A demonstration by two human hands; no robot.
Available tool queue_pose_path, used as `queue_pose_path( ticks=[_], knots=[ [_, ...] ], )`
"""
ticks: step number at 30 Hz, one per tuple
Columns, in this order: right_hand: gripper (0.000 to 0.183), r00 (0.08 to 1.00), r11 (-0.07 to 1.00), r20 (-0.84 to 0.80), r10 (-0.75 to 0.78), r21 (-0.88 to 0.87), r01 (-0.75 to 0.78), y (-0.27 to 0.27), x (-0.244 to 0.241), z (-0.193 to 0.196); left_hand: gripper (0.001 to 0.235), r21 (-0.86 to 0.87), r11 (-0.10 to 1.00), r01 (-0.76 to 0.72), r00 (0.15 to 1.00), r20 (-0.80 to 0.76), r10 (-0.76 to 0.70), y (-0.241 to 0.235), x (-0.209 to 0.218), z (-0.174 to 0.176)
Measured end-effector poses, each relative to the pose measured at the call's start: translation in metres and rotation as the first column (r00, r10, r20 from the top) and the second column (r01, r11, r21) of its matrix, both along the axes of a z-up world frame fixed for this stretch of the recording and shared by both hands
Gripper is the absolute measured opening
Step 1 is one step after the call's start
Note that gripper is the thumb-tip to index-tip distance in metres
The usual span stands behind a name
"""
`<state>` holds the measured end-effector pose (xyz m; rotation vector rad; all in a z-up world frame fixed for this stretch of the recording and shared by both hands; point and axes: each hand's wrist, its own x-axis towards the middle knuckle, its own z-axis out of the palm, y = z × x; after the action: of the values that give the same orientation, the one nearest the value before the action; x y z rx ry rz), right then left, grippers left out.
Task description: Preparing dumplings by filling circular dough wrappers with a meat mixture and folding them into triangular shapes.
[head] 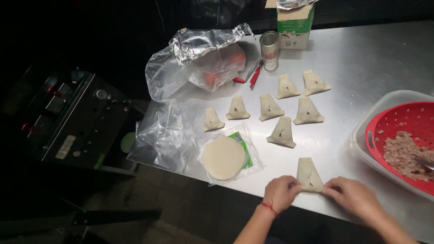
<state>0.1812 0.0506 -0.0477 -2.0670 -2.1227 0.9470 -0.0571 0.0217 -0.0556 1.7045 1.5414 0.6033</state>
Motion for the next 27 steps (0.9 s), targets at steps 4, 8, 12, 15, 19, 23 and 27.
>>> queue_pose_path(
  ticks=[4, 8, 12, 15, 19, 23, 27],
  knots=[
    [0.042, 0.975, 0.949, 0.181, 0.126, -0.308, -0.066, 0.043, -0.002, 0.013, 0.034, -0.165, 0.986, -0.011, 0.967, -0.253, -0.032, 0.03, -0.001, -0.011],
    [0.045, 0.963, 0.925, 0.154, 0.222, -0.345, -0.158, 0.061, 0.01, -0.008, 0.042, -0.253, 0.967, 0.04, 0.929, -0.347, -0.129, 0.039, -0.007, -0.001],
    [0.041, 0.95, 0.915, 0.065, 0.305, -0.295, -0.274, 0.063, 0.009, 0.004, 0.045, -0.113, 0.99, 0.08, 0.953, -0.282, -0.109, 0.037, -0.008, -0.015],
    [0.043, 0.97, 0.951, 0.111, 0.216, -0.25, -0.183, 0.052, 0.007, 0.008, 0.048, 0.005, 0.999, 0.033, 0.945, -0.325, -0.03, 0.026, 0.0, -0.003],
    [0.056, 0.924, 0.989, -0.379, -0.049, -0.149, -0.009, 0.036, 0.018, -0.062, 0.06, 0.213, 0.973, -0.089, 0.995, -0.028, 0.098, 0.022, 0.014, -0.044],
    [0.051, 0.904, 0.974, -0.393, -0.168, -0.21, 0.089, 0.025, 0.021, -0.084, 0.073, -0.048, 0.961, -0.272, 0.959, 0.072, 0.275, 0.034, 0.035, -0.042],
    [0.045, 0.861, 0.934, -0.431, -0.27, -0.333, 0.126, 0.021, 0.029, -0.078, 0.065, -0.169, 0.969, -0.181, 0.939, 0.264, 0.221, 0.03, 0.032, -0.052]
  ],
)
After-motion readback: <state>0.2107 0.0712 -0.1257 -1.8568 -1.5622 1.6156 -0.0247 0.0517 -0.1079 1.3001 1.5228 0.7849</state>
